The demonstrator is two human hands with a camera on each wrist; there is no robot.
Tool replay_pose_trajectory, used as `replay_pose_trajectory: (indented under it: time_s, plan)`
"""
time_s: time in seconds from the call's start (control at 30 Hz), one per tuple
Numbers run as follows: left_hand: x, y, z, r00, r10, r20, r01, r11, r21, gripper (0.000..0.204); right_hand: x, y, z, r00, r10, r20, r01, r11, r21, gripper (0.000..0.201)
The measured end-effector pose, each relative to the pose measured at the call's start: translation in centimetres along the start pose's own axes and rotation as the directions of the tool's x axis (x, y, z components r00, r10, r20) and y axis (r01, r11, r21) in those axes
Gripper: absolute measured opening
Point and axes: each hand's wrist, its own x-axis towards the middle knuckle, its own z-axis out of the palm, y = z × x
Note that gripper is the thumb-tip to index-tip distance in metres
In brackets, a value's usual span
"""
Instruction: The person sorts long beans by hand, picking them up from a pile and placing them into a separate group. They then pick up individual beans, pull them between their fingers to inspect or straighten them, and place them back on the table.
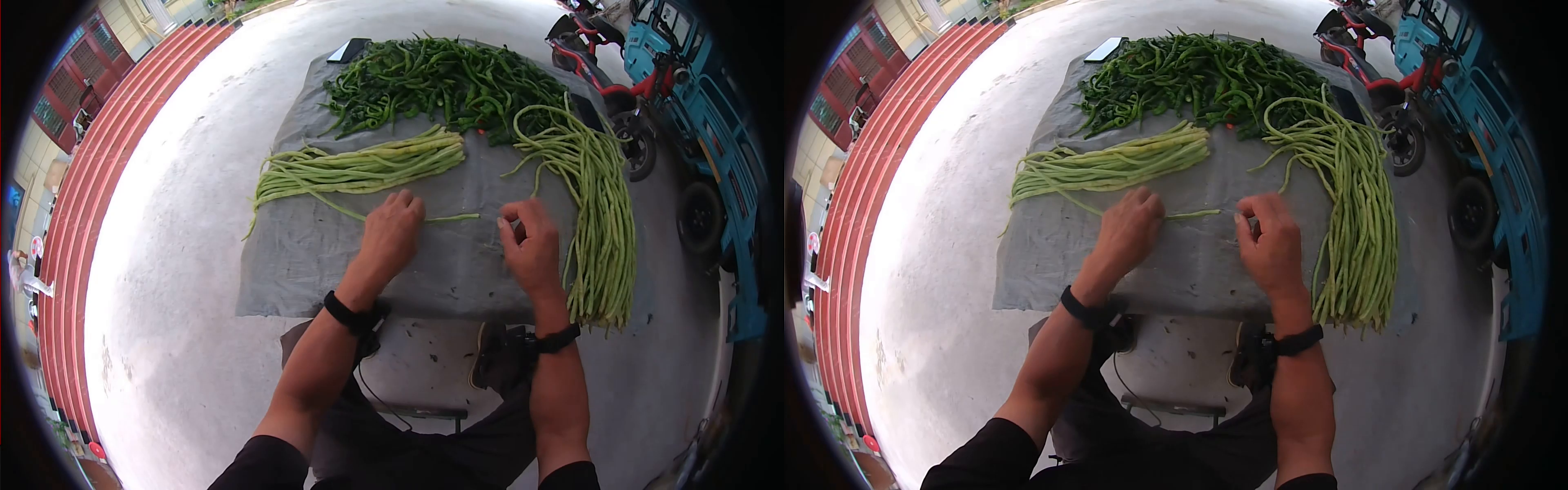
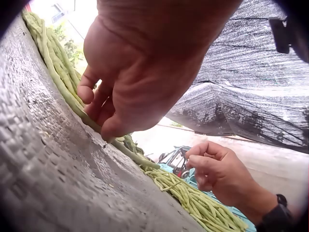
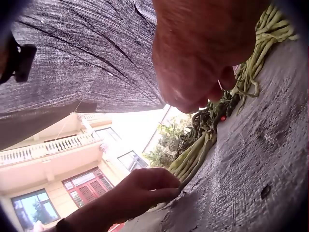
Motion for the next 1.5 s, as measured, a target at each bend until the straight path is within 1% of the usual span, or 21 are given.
replay_pose_trajectory:
  time_s: [0.07,0.17,0.27,0.37,0.47,0.57,0.67,0.77,0.87,1.07,1.13,1.23,1.27,1.37,1.47,1.5]
  plan:
    - [-0.2,0.8,-0.1,1.0,0.02,-0.006,-0.02,1.0,-0.015,0.008,-0.1,-0.5,0.3,0.999,0.011,0.044,-0.012,1.0,0.02,0.017]
    - [-0.5,2.0,0.2,1.0,0.027,-0.016,-0.027,0.999,-0.02,0.009,-0.2,-1.1,0.8,0.993,-0.03,0.117,0.031,1.0,-0.004,0.022]
    - [-0.8,2.7,0.6,0.998,0.061,-0.031,-0.062,0.997,-0.048,0.011,-0.7,-1.8,1.8,0.983,-0.122,0.135,0.124,0.992,-0.007,0.025]
    - [-1.0,3.6,1.2,0.994,0.101,-0.034,-0.103,0.993,-0.06,0.013,-1.2,-2.3,2.8,0.977,-0.136,0.164,0.144,0.989,-0.038,0.025]
    - [-1.2,4.4,1.6,0.988,0.148,-0.054,-0.151,0.987,-0.055,0.015,-1.9,-1.4,3.6,0.962,-0.095,0.257,0.138,0.979,-0.153,0.019]
    - [-1.3,4.9,1.7,0.986,0.153,-0.063,-0.157,0.986,-0.063,0.015,-2.0,-0.7,3.9,0.957,-0.06,0.285,0.117,0.975,-0.189,0.012]
    - [-1.3,5.0,1.6,0.985,0.151,-0.08,-0.157,0.985,-0.077,0.013,-1.9,-0.9,3.5,0.952,-0.038,0.305,0.1,0.976,-0.192,0.007]
    - [-1.3,5.0,1.7,0.985,0.151,-0.082,-0.158,0.984,-0.081,0.013,-1.8,-1.3,3.2,0.952,-0.023,0.306,0.091,0.974,-0.209,0.006]
    - [-1.4,5.1,1.7,0.984,0.146,-0.099,-0.156,0.983,-0.098,0.014,-1.9,-1.3,3.1,0.952,0.006,0.306,0.074,0.966,-0.249,0.01]
    - [-1.3,5.9,1.1,0.979,0.15,-0.137,-0.171,0.972,-0.163,0.015,-1.7,-1.4,2.6,0.931,0.087,0.353,0.014,0.962,-0.274,0.026]
    - [-1.4,6.1,1.2,0.981,0.146,-0.128,-0.167,0.97,-0.174,0.014,-1.7,-1.5,2.5,0.929,0.109,0.353,-0.003,0.958,-0.288,0.027]
    - [-1.5,6.4,1.3,0.98,0.13,-0.152,-0.164,0.958,-0.234,0.011,-1.6,-1.4,2.4,0.932,0.123,0.341,-0.019,0.956,-0.294,0.027]
    - [-1.7,6.4,1.4,0.984,0.109,-0.139,-0.141,0.958,-0.249,0.011,-1.5,-1.3,2.3,0.934,0.125,0.334,-0.023,0.955,-0.295,0.027]
    - [-1.8,7.0,1.8,0.993,0.069,-0.101,-0.097,0.948,-0.304,0.011,-1.5,-0.1,2.5,0.947,0.05,0.319,0.033,0.968,-0.249,0.024]
    - [-1.7,7.2,0.7,0.995,0.06,-0.077,-0.083,0.932,-0.353,0.012,-1.3,-0.9,1.8,0.931,0.082,0.356,-0.007,0.978,-0.206,0.024]
    - [-1.7,7.2,0.6,0.996,0.055,-0.076,-0.079,0.929,-0.361,0.012,-1.3,-0.8,1.7,0.926,0.079,0.37,-0.001,0.978,-0.208,0.022]
